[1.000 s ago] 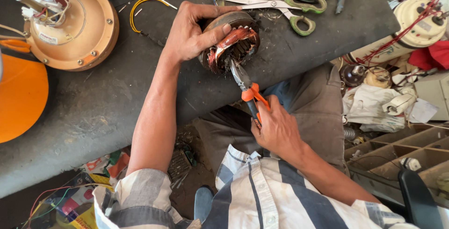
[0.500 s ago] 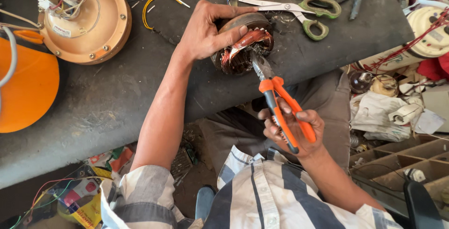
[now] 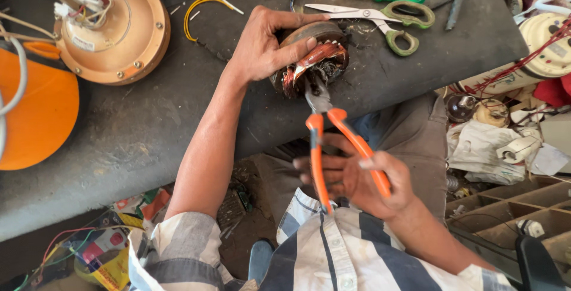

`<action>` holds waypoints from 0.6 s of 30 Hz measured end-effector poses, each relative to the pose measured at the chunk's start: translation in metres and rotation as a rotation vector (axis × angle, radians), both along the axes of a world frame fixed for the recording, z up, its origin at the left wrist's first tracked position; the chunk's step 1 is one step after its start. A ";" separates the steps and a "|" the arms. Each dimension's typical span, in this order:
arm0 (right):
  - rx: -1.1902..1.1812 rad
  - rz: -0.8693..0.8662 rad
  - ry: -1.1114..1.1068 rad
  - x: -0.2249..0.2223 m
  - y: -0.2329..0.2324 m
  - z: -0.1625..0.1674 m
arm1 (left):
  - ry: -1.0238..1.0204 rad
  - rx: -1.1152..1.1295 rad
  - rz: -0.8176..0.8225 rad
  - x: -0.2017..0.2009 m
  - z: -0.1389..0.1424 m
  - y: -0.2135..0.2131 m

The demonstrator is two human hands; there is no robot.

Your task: The person sits at a workbench dismantling a burnt electric motor stator. They use pliers to grip and pull burnt copper windings out of the stator housing, use a screwdriver to pry at the windings, cut loose material with scissors, and pull remaining wire and insulation out by hand, accumulating extracted copper on the bench.

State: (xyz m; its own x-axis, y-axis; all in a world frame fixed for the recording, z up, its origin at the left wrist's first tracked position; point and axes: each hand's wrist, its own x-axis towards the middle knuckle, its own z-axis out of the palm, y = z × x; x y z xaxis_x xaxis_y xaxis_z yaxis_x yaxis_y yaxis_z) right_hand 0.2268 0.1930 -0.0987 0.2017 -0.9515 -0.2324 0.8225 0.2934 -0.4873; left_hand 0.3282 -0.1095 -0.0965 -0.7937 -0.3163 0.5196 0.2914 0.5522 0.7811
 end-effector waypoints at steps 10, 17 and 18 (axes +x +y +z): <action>0.076 -0.245 -0.129 0.049 -0.034 0.021 | -0.010 -0.045 0.005 0.000 0.007 0.004; 0.045 -0.204 -0.302 0.029 -0.026 -0.007 | 0.029 -0.052 0.003 -0.001 0.004 0.002; 0.046 -0.185 -0.329 0.025 -0.024 -0.010 | 0.013 -0.041 0.012 -0.001 0.004 0.003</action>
